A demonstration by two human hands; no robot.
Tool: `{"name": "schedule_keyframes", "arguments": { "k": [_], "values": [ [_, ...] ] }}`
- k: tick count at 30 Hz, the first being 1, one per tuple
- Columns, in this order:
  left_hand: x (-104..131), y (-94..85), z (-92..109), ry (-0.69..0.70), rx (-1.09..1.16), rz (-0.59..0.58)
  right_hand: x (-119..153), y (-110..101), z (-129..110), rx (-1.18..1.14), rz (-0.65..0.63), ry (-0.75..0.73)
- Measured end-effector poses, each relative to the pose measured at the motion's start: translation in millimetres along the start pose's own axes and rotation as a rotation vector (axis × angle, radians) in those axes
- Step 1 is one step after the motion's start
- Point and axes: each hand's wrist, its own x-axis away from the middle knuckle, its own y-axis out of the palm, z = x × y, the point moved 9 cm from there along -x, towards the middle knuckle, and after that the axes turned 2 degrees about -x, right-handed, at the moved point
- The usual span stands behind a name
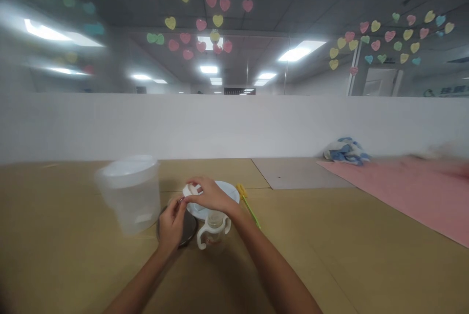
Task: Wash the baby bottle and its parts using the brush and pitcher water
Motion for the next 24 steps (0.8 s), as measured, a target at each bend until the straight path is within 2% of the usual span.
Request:
{"name": "schedule_keyframes", "arguments": {
  "k": [6, 12, 17, 24],
  "values": [
    [-1, 3.9, -11, -0.048, 0.048, 0.001, -1, 9, 7, -0.12, -0.067, 0.029],
    [-2, 9.6, -19, -0.138, 0.284, -0.015, -2, 9, 15, -0.109, -0.056, 0.059],
    [-1, 5.9, -20, -0.157, 0.287, 0.022, -1, 10, 18, -0.133, -0.078, 0.099],
    [0, 5.0, -21, -0.178, 0.369, 0.046, -2, 13, 22, -0.385, -0.089, 0.132]
  ]
}}
